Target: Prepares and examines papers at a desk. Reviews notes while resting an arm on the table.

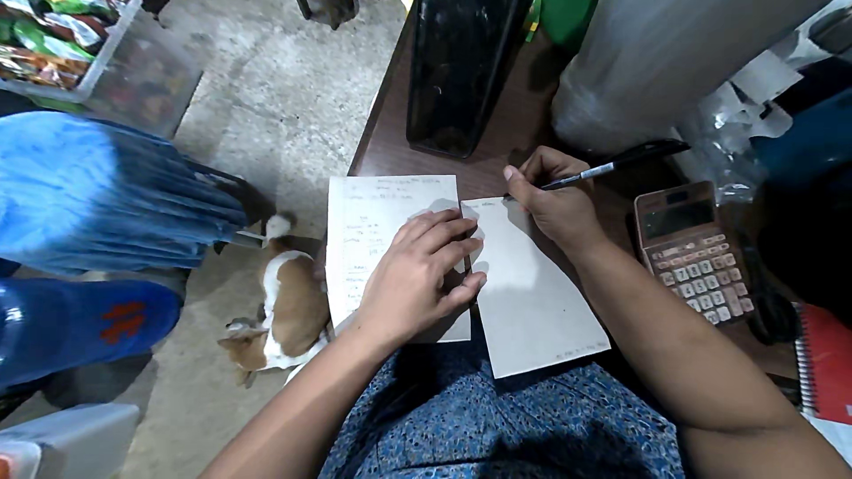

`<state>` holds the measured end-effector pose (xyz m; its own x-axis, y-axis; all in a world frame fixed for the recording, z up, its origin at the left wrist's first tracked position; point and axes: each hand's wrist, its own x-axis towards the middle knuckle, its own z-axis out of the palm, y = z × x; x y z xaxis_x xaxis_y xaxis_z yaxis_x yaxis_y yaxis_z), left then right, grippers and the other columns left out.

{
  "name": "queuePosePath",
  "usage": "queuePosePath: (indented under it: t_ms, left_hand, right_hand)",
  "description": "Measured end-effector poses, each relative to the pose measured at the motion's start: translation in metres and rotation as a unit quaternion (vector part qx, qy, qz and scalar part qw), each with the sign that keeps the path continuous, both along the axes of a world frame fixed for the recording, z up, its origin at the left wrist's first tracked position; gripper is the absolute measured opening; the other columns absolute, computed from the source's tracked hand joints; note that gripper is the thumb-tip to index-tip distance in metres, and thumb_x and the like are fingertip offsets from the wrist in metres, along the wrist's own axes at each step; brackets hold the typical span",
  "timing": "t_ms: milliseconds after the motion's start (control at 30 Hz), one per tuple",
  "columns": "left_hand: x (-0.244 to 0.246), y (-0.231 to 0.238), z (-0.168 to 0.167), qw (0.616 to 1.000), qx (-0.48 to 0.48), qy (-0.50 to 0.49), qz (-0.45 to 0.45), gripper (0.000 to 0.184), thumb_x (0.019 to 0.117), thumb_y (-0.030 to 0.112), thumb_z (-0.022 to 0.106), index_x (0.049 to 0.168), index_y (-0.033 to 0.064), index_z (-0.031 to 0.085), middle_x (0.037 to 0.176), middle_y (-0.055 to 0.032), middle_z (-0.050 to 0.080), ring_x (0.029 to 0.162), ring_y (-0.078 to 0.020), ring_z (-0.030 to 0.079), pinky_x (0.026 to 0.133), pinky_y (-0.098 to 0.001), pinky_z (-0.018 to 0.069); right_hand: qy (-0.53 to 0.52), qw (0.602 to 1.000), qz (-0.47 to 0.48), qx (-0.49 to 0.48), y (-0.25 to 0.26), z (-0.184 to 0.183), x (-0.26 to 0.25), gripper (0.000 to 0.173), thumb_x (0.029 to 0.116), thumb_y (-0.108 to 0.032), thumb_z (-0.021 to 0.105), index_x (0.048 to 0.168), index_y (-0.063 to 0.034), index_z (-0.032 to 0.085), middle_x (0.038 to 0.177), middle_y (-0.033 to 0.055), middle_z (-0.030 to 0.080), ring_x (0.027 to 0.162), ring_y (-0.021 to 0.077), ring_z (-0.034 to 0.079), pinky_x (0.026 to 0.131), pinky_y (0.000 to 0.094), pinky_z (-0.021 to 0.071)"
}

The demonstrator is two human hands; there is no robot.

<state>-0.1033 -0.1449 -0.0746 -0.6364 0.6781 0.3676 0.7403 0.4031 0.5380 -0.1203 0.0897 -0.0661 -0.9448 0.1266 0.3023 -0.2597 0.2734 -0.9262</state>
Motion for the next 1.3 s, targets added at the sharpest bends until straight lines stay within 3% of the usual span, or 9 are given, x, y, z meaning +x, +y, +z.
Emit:
queuePosePath:
  t_ms: [600,733,1000,1300]
  left_hand:
    - [0.0000,0.0000,-0.0003,1.000,0.004,0.003,-0.001,0.037,0.0972,0.040,0.063,0.113,0.0105,0.078,0.132,-0.0079,0.070,0.136,-0.0280,0.056,0.118,-0.0473,0.0394]
    - [0.0001,0.0008,-0.0005,1.000,0.006,0.005,0.002,0.035,0.0967,0.039,0.065,0.114,0.0108,0.078,0.131,-0.0076,0.070,0.135,-0.0274,0.057,0.118,-0.0463,0.0397]
    - [0.0000,0.0008,0.0001,1.000,0.004,0.005,0.001,0.035,0.0972,0.039,0.064,0.113,0.0109,0.078,0.131,-0.0072,0.070,0.136,-0.0266,0.056,0.118,-0.0462,0.0396]
    - [0.0008,0.0005,0.0000,1.000,0.005,0.005,0.002,0.036,0.0972,0.039,0.064,0.113,0.0106,0.078,0.132,-0.0074,0.070,0.136,-0.0269,0.056,0.118,-0.0462,0.0401]
  right_hand:
    - [0.016,1.000,-0.009,0.011,0.0009,-0.0013,-0.0003,0.027,0.0917,-0.002,0.065,0.071,-0.0139,0.052,0.065,-0.0091,0.053,0.053,-0.0043,0.049,0.049,0.0116,0.0430]
    - [0.019,0.999,-0.011,0.030,0.0014,-0.0009,0.0007,0.027,0.0929,-0.004,0.065,0.071,-0.0132,0.052,0.065,-0.0090,0.052,0.054,-0.0044,0.047,0.050,0.0115,0.0392]
    - [0.004,1.000,-0.010,0.020,0.0048,0.0001,0.0012,0.025,0.0918,-0.004,0.068,0.073,-0.0132,0.055,0.067,-0.0093,0.057,0.054,-0.0044,0.052,0.049,0.0118,0.0454]
    - [0.003,1.000,-0.004,0.003,0.0039,0.0008,0.0013,0.027,0.0913,-0.003,0.067,0.071,-0.0146,0.053,0.064,-0.0098,0.054,0.052,-0.0039,0.050,0.048,0.0121,0.0430]
